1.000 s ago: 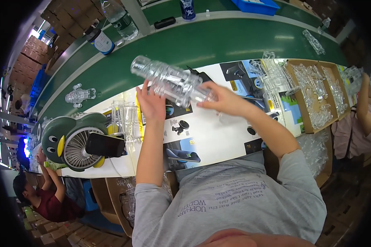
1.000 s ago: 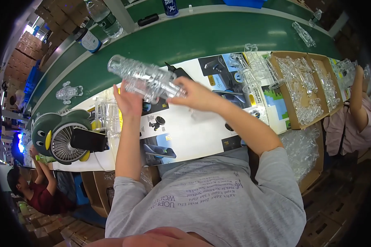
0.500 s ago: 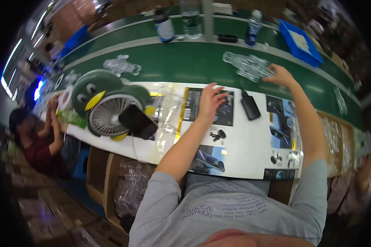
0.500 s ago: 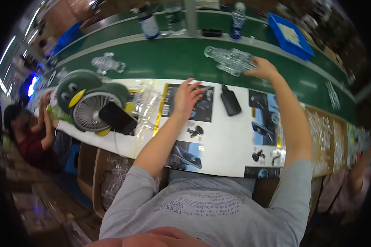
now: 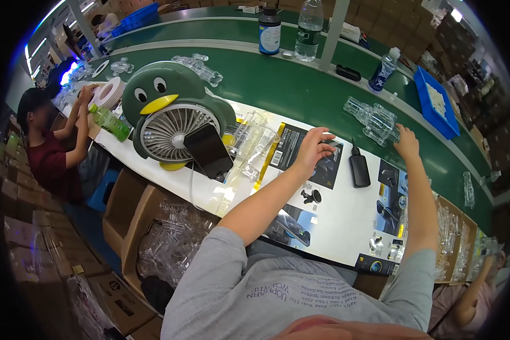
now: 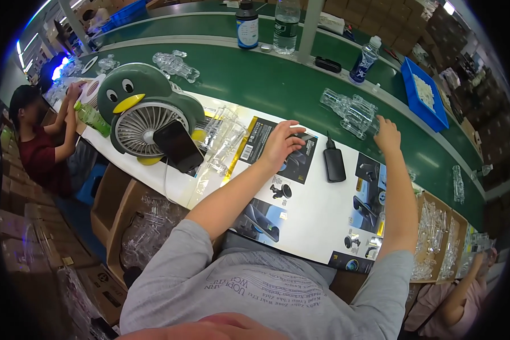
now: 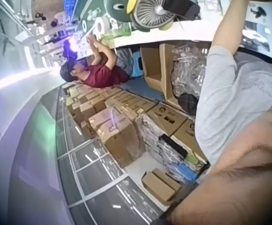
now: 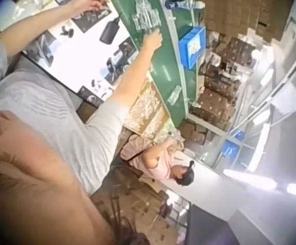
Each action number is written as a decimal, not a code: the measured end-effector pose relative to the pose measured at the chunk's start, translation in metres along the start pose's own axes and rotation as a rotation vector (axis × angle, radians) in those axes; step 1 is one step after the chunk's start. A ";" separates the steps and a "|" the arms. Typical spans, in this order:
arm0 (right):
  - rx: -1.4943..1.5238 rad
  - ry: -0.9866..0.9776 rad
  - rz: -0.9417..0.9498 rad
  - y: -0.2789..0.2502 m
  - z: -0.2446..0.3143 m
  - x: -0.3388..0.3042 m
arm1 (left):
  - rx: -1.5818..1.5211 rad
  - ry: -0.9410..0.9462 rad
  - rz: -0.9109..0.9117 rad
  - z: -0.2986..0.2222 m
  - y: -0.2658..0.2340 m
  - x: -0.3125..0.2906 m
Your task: The recorder is assembling and cleaning complex clear glass or plastic components at a factory workbench, applying a liquid from a squeeze bottle.
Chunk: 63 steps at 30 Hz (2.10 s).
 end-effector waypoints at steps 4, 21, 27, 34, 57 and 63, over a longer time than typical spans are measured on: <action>0.132 -0.217 -0.261 -0.017 0.018 -0.030 | 0.050 -0.009 0.001 0.002 0.002 0.003; 0.221 -0.584 -0.179 -0.016 0.070 -0.149 | 2.048 0.252 -0.227 -0.056 0.016 -0.025; 0.091 -0.646 -0.241 -0.007 0.073 -0.141 | 1.953 0.645 0.053 -0.050 0.050 -0.030; -0.125 -0.848 -0.317 -0.002 0.086 -0.125 | 2.041 0.296 -0.130 -0.045 0.031 -0.026; 1.320 -0.346 -0.573 -0.003 0.076 -0.164 | 1.675 0.228 0.059 -0.036 0.054 -0.031; 2.154 -0.270 -0.117 0.018 0.081 -0.166 | 1.576 0.418 0.085 -0.029 0.051 -0.026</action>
Point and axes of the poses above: each hand's wrist, its own x-axis towards the middle knuckle, its own y-axis out of the palm, z = x × y, the point moved 4 cm from there along x, towards the middle knuckle, and after that the axes turned 11 degrees about z, right-handed, at the moved point
